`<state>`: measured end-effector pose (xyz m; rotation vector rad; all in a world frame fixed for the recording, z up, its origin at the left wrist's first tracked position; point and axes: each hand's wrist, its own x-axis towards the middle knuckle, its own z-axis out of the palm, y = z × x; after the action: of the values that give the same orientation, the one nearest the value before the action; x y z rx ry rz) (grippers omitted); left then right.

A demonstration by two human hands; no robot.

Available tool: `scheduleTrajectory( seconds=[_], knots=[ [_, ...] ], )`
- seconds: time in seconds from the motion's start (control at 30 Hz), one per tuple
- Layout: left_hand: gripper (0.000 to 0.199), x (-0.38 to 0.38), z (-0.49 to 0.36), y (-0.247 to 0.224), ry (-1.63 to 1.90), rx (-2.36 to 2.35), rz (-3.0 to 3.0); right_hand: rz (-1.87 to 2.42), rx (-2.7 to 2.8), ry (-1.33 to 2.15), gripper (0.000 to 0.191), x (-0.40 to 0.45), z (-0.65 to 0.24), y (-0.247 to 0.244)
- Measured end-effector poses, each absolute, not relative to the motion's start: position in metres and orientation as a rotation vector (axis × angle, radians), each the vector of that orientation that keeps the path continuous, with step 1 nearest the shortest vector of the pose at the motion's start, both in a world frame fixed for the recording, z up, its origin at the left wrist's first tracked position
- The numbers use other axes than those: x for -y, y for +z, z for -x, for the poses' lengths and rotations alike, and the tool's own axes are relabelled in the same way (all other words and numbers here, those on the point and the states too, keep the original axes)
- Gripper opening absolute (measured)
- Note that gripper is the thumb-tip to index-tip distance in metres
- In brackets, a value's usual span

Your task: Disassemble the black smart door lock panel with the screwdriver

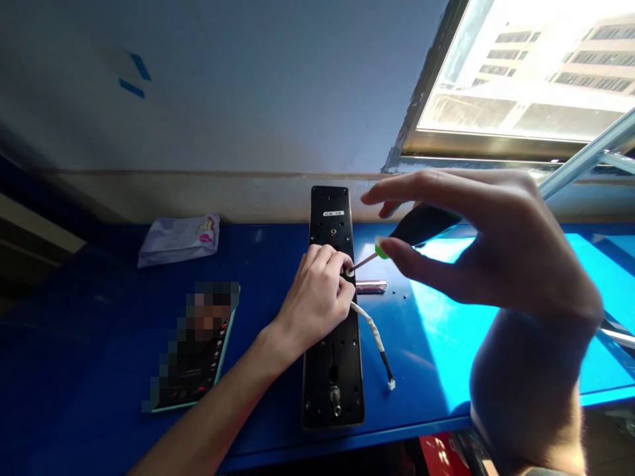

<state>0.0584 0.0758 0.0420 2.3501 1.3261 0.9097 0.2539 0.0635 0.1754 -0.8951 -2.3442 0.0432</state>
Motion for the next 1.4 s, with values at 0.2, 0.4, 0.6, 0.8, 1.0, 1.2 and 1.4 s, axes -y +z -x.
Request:
scheduleTrajectory(
  seconds=[0.2, 0.4, 0.6, 0.8, 1.0, 1.2, 1.4],
  knots=[
    [0.024, -0.0759, -0.0575, 0.0416, 0.893, -1.319, -2.346, 0.883, 2.351, 0.083, 0.019, -0.0660, -0.2562, 0.1742],
    [0.023, -0.0758, -0.0584, 0.0419, 0.892, -1.325, -2.342, 0.918, 2.334, 0.060, 0.028, -0.0651, -0.2585, 0.1741],
    [0.024, -0.0760, -0.0586, 0.0413, 0.901, -1.314, -2.343, 0.905, 2.318, 0.046, 0.021, -0.0668, -0.2575, 0.1729],
    [0.024, -0.0765, -0.0584, 0.0399, 0.909, -1.321, -2.345, 0.898, 2.306, 0.051, 0.025, -0.0680, -0.2555, 0.1725],
    [0.024, -0.0769, -0.0588, 0.0388, 0.921, -1.306, -2.354, 0.817, 2.345, 0.101, 0.031, -0.0679, -0.2576, 0.1719],
    [0.024, -0.0768, -0.0588, 0.0388, 0.929, -1.310, -2.358, 0.900, 2.317, 0.009, 0.020, -0.0687, -0.2564, 0.1717],
    [0.024, -0.0766, -0.0588, 0.0394, 0.924, -1.312, -2.356, 0.873, 2.352, 0.099, 0.040, -0.0660, -0.2570, 0.1738]
  ],
)
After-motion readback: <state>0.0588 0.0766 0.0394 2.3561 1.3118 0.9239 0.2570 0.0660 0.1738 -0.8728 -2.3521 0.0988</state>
